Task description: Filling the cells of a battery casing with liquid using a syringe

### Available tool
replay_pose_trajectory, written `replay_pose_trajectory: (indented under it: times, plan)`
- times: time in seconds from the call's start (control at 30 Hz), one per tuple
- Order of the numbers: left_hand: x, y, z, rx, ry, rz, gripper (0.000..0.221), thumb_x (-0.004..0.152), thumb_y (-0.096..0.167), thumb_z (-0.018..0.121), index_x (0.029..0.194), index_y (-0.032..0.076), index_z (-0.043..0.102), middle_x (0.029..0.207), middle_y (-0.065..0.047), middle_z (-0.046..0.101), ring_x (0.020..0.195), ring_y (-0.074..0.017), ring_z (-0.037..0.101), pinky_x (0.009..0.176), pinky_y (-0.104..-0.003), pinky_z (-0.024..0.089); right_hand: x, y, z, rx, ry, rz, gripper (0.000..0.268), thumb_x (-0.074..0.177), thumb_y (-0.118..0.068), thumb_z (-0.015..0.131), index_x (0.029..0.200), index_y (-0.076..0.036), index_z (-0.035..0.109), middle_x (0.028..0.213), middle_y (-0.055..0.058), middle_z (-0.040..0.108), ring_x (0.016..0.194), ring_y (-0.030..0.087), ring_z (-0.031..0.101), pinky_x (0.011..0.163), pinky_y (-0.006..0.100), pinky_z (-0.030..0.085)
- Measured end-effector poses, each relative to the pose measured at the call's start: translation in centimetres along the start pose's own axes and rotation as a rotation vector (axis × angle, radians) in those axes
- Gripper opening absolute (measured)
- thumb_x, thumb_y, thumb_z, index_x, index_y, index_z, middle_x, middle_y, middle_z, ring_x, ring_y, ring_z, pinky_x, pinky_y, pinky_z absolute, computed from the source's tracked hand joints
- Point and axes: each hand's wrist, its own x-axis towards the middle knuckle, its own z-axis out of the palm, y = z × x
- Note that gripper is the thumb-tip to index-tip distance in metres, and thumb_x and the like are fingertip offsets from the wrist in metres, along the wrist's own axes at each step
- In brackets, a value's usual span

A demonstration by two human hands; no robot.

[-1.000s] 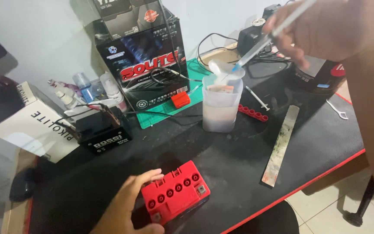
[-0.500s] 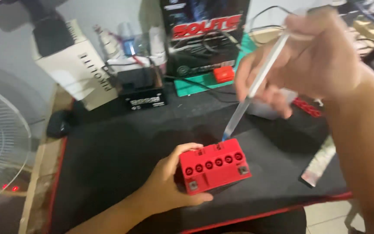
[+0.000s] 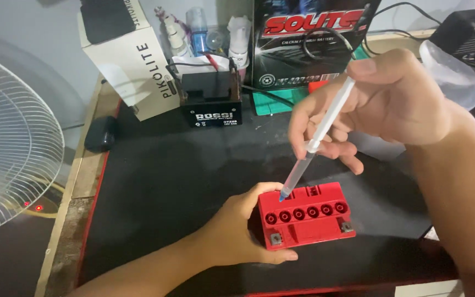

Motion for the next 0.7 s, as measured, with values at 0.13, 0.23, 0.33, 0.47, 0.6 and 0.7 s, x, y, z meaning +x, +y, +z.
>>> replay_pose_trajectory:
  times: [0.13, 0.23, 0.33, 0.47, 0.6, 0.7]
  plan:
    - [0.1, -0.3, 0.0, 0.038, 0.026, 0.082, 0.092, 0.058, 0.033, 0.090, 0.138, 0.013, 0.049, 0.111, -0.004, 0.077, 0.097, -0.0153, 0.075, 0.088, -0.028, 0.056, 0.2, 0.2, 0.3, 0.003, -0.017, 0.002, 0.074, 0.092, -0.058, 0.042, 0.080, 0.009, 0.072, 0.092, 0.030, 0.073, 0.047, 0.024, 0.051, 0.030, 0.037, 0.058]
    - [-0.2, -0.2, 0.0, -0.040, -0.020, 0.096, 0.085, 0.065, 0.029, 0.087, 0.137, 0.011, 0.047, 0.119, -0.008, 0.073, 0.106, -0.0204, 0.074, 0.094, -0.032, 0.058, 0.3, 0.0, 0.9, -0.061, 0.014, 0.071, 0.074, 0.088, -0.060, 0.044, 0.076, 0.006, 0.076, 0.081, 0.025, 0.074, 0.045, 0.024, 0.052, 0.030, 0.038, 0.059]
    - [-0.3, -0.2, 0.1, -0.056, 0.004, 0.149, 0.080, 0.067, 0.025, 0.088, 0.133, 0.011, 0.046, 0.110, -0.006, 0.073, 0.093, -0.0169, 0.073, 0.089, -0.029, 0.057, 0.1, -0.5, 1.4, -0.148, 0.020, 0.084, 0.080, 0.088, -0.062, 0.040, 0.080, 0.007, 0.078, 0.067, 0.019, 0.069, 0.043, 0.021, 0.050, 0.032, 0.034, 0.058]
    - [-0.4, -0.6, 0.2, -0.063, 0.026, 0.186, 0.080, 0.067, 0.029, 0.087, 0.135, 0.013, 0.048, 0.119, -0.006, 0.073, 0.102, -0.0161, 0.073, 0.094, -0.029, 0.055, -0.5, -1.0, 2.2, -0.178, 0.059, 0.067, 0.077, 0.087, -0.063, 0.043, 0.082, 0.005, 0.079, 0.078, 0.019, 0.076, 0.049, 0.022, 0.058, 0.036, 0.036, 0.056]
    - [-0.4, -0.9, 0.3, -0.057, 0.048, 0.220, 0.083, 0.067, 0.027, 0.088, 0.137, 0.010, 0.048, 0.118, -0.006, 0.071, 0.105, -0.0190, 0.072, 0.096, -0.031, 0.055, -2.1, -1.3, 1.1, -0.096, 0.032, -0.078, 0.059, 0.092, -0.058, 0.049, 0.087, -0.007, 0.077, 0.091, 0.030, 0.076, 0.046, 0.024, 0.055, 0.033, 0.038, 0.060]
    - [-0.2, -1.4, 0.5, 0.068, 0.113, 0.285, 0.085, 0.063, 0.030, 0.090, 0.135, 0.008, 0.050, 0.121, -0.005, 0.073, 0.108, -0.0201, 0.075, 0.098, -0.031, 0.056, -2.2, -2.1, 0.4, -0.200, 0.013, 0.038, 0.093, 0.092, -0.079, 0.056, 0.081, 0.010, 0.078, 0.065, 0.016, 0.068, 0.045, 0.021, 0.056, 0.033, 0.037, 0.062]
